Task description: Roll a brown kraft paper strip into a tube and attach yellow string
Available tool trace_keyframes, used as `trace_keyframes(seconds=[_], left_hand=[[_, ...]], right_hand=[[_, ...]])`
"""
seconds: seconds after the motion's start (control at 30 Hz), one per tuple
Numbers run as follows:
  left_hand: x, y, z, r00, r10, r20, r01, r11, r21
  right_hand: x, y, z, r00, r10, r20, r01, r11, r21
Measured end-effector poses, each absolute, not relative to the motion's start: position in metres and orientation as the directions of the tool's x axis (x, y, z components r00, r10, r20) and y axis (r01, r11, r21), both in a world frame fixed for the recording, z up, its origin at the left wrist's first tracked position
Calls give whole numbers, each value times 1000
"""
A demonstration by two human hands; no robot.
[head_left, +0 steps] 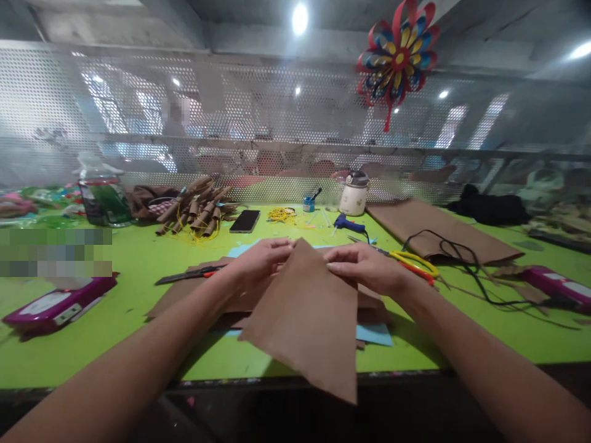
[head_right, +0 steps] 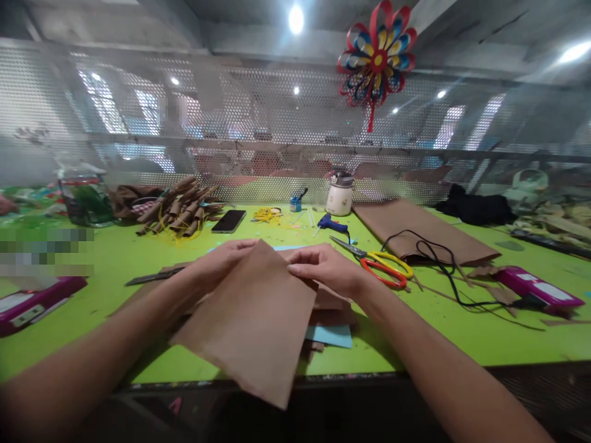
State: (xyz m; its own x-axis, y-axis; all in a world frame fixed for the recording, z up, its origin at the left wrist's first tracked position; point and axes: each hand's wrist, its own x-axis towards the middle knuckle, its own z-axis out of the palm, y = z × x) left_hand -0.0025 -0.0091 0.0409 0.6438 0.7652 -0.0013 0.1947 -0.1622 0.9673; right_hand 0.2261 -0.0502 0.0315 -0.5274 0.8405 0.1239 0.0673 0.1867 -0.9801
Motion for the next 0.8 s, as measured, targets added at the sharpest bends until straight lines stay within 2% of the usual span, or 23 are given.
trace_keyframes(seconds=[0.03, 0.1, 0.2, 0.3, 0.57, 0.8], left_hand=[[-4, -5, 42, 574, 818, 42, 156, -159, 975], [-5, -1, 43, 523, 845, 108, 214, -253, 944], [-1, -8, 41, 611, 782, 121, 431, -457, 778], [3, -25, 39, 663, 740, 112, 529, -569, 630], [1, -36, 40, 666, 743, 64, 640, -614, 462], [0, -37, 46, 671, 741, 17, 695, -637, 334]], right_hand=[[226, -48, 30, -548, 833, 74, 136, 176, -975], [226, -43, 27, -572, 820, 26, 261, 212, -942], [221, -38, 24, -600, 799, 34, 417, 349, -839], [216, -37, 23, -624, 777, 84, 539, 506, -673], [205, -37, 9, -619, 759, 202, 653, 640, -404], [209, -35, 2, -625, 751, 210, 682, 657, -320]])
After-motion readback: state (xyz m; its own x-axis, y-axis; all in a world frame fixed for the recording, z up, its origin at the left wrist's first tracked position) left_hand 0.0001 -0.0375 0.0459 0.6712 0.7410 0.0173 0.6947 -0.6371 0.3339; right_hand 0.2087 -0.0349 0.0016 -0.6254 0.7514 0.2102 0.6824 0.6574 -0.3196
